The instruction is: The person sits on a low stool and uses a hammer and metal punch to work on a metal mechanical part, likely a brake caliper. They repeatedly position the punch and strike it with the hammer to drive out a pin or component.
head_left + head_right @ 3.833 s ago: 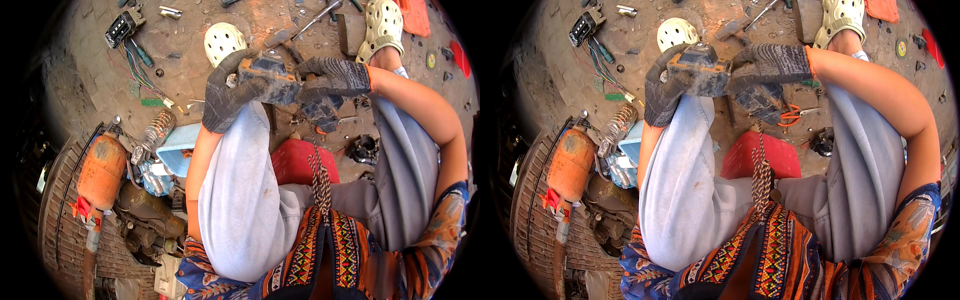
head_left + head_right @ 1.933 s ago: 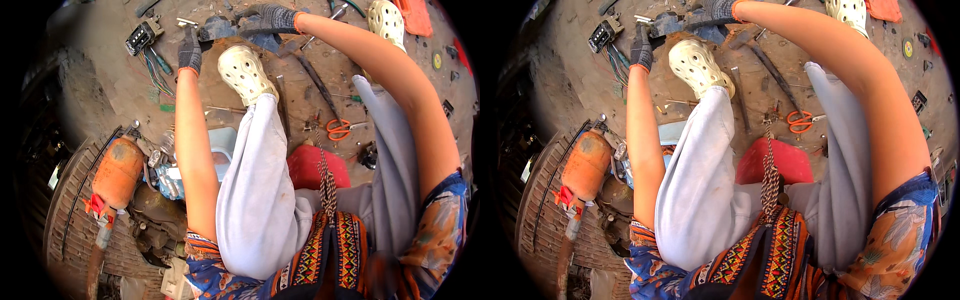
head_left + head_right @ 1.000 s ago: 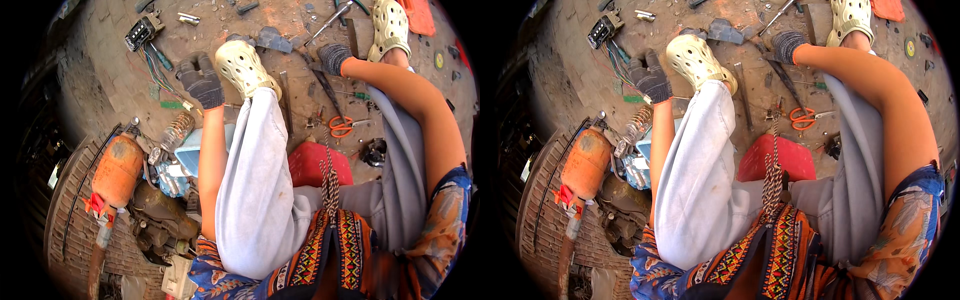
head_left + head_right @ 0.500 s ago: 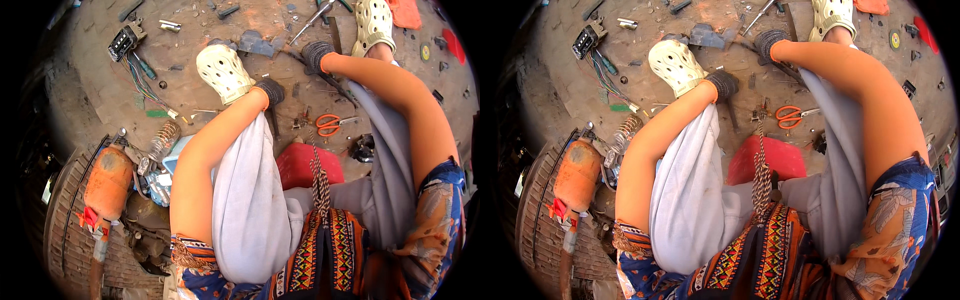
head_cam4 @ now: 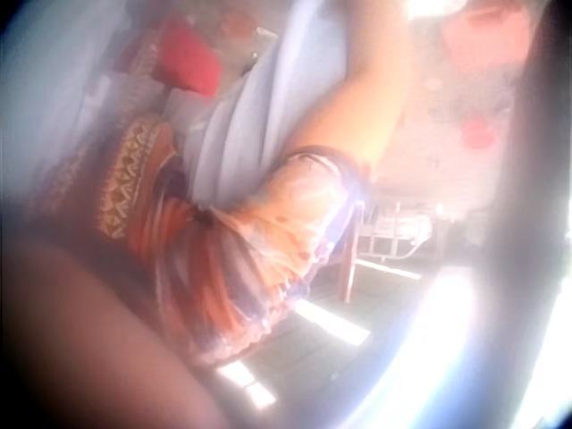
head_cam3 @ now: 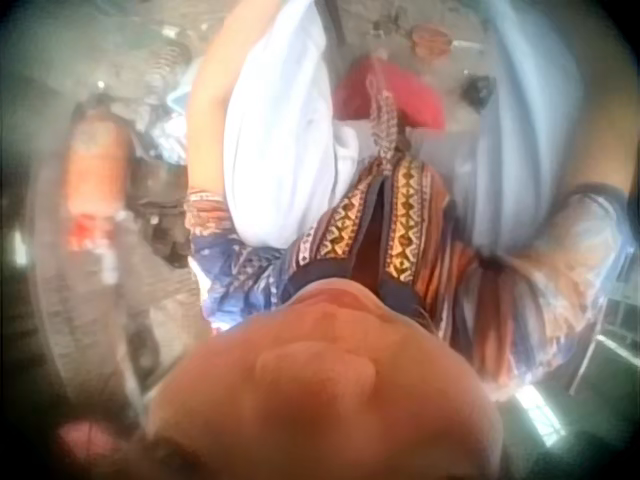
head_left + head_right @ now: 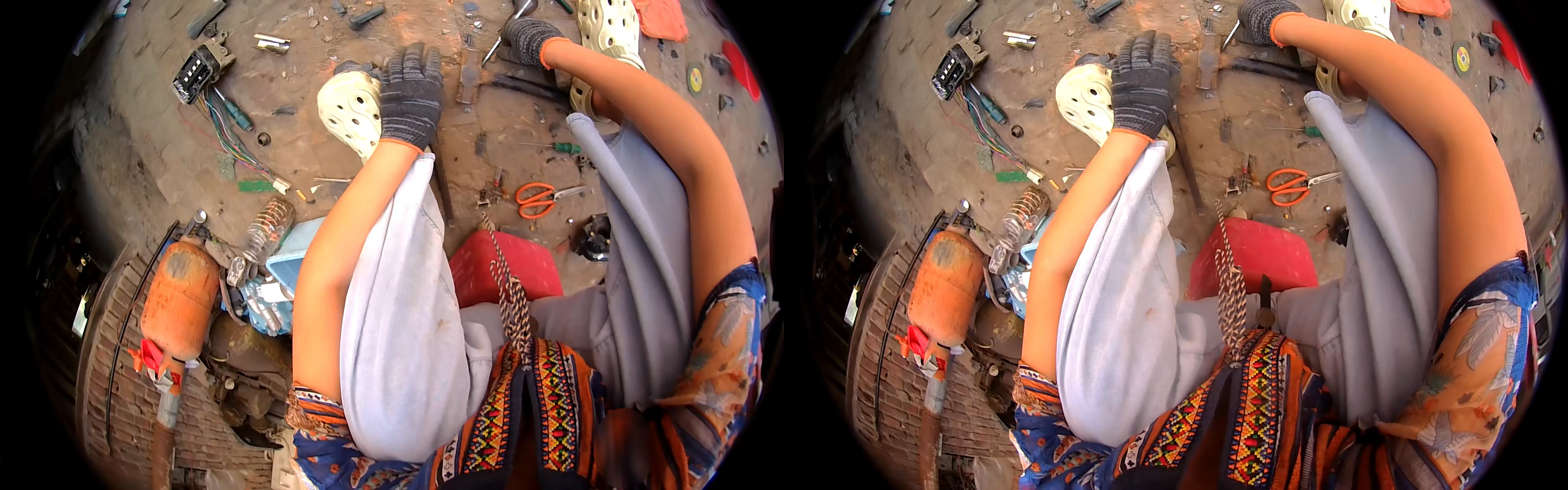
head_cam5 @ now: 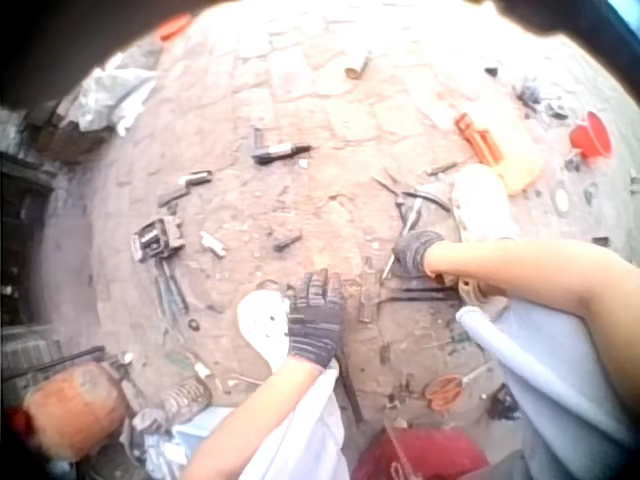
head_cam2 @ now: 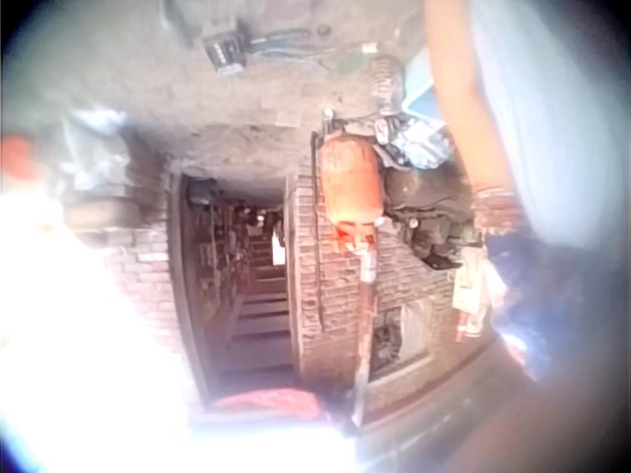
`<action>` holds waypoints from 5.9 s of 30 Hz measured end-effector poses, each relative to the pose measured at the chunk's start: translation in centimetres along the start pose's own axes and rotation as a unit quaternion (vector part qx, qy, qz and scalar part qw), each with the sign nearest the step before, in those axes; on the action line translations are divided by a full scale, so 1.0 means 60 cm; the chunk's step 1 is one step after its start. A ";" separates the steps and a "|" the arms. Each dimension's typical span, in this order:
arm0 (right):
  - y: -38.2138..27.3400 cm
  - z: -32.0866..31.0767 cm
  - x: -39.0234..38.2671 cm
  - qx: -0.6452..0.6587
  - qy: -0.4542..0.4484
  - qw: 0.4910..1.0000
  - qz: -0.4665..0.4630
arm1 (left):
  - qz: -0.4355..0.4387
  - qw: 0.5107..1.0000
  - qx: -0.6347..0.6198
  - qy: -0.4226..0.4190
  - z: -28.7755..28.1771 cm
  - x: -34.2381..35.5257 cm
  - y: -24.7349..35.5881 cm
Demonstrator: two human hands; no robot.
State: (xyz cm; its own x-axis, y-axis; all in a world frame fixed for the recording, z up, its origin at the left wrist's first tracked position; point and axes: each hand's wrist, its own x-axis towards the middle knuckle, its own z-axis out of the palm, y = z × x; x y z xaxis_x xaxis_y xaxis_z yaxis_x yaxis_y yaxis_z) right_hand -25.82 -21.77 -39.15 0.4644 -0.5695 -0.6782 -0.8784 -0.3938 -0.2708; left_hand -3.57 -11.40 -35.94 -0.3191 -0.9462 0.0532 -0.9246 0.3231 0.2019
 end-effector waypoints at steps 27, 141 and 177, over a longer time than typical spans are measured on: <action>0.014 0.040 -0.002 0.000 -0.009 0.999 -0.037 | 0.203 0.939 -0.072 -0.267 -0.062 -0.048 0.003; -0.126 0.038 -0.027 0.414 0.024 0.906 0.089 | -0.288 0.772 -0.552 0.126 -0.126 0.062 -0.129; -0.107 0.067 -0.018 0.277 0.018 0.958 0.067 | -0.254 0.727 -0.613 0.178 -0.117 0.061 -0.130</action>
State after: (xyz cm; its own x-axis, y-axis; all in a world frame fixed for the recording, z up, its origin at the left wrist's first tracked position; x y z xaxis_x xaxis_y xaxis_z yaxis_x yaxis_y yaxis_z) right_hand -21.14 -15.73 -39.46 0.3380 -0.6173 -0.7105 -0.8507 0.1226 -0.5112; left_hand 3.92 -17.49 -30.43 0.2751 -0.9530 -0.1271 0.0452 -0.1192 0.9918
